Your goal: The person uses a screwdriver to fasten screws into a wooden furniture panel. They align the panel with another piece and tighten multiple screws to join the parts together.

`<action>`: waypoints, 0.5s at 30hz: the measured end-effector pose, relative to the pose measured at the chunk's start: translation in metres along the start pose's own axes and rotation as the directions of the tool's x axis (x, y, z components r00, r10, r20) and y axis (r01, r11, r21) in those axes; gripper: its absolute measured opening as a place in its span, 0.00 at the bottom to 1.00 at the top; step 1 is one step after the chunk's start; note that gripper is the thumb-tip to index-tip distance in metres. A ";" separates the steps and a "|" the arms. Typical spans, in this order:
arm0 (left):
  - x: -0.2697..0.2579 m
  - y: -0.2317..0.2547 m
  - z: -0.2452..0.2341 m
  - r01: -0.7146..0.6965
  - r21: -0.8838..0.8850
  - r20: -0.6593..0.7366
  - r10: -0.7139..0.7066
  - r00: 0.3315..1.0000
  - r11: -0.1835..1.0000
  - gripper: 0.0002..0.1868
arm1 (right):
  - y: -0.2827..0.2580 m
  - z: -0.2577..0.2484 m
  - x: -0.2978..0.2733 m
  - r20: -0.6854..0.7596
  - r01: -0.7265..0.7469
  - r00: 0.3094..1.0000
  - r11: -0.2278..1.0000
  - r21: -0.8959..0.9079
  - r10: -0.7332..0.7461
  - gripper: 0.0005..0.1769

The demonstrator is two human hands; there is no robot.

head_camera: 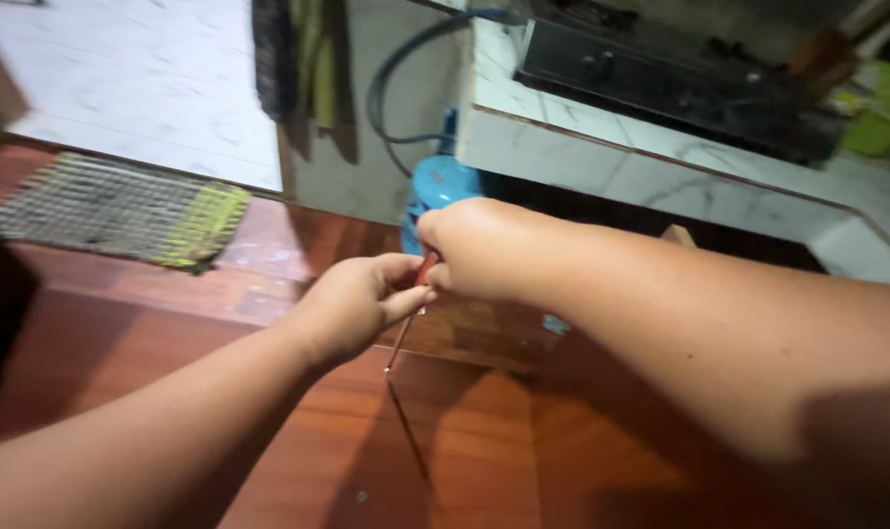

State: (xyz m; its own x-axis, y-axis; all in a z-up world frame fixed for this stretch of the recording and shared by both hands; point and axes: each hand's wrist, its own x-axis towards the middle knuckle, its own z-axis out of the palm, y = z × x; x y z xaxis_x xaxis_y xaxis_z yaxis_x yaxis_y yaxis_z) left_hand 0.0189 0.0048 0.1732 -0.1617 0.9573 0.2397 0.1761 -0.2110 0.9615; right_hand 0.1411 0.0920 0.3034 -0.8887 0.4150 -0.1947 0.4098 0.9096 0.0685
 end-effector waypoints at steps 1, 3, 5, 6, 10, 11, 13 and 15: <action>-0.003 0.004 0.000 0.033 0.106 -0.039 -0.029 0.999 0.994 0.16 | 0.000 0.000 -0.002 -0.015 -0.010 1.000 1.000 -0.030 0.010 0.18; -0.006 0.013 0.005 0.115 0.290 -0.134 -0.079 0.988 0.950 0.17 | -0.002 0.001 -0.006 -0.036 -0.030 0.999 0.995 -0.100 0.027 0.20; -0.013 0.022 0.012 0.125 0.322 -0.205 -0.060 0.977 0.939 0.20 | -0.012 0.002 -0.010 0.036 -0.113 0.993 0.990 -0.082 0.116 0.26; -0.013 0.024 0.017 0.123 0.334 -0.231 -0.045 0.972 0.935 0.22 | -0.015 0.003 -0.013 0.073 -0.165 0.983 0.983 -0.080 0.171 0.29; -0.013 0.025 0.025 0.212 0.296 -0.325 -0.111 0.939 0.931 0.15 | -0.019 0.007 -0.019 0.040 -0.150 0.987 0.981 -0.122 0.156 0.30; -0.014 0.024 0.022 0.161 0.232 -0.278 -0.093 0.956 0.959 0.13 | -0.020 0.006 -0.017 0.050 -0.135 0.988 0.980 -0.144 0.143 0.28; -0.010 0.021 0.013 0.135 0.209 -0.234 -0.084 0.969 0.969 0.12 | -0.020 0.004 -0.015 -0.013 -0.075 0.997 0.991 -0.111 0.074 0.21; -0.007 0.017 0.004 0.186 0.277 -0.248 -0.117 0.962 0.943 0.14 | -0.019 0.000 -0.015 -0.152 0.031 0.988 0.999 -0.023 -0.034 0.16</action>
State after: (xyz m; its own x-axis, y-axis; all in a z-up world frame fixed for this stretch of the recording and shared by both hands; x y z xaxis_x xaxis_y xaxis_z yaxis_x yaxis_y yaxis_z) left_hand 0.0271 -0.0047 0.1871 -0.4173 0.8960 0.1518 0.4047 0.0337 0.9138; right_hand 0.1464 0.0688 0.3046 -0.9232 0.3815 -0.0456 0.3769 0.9223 0.0854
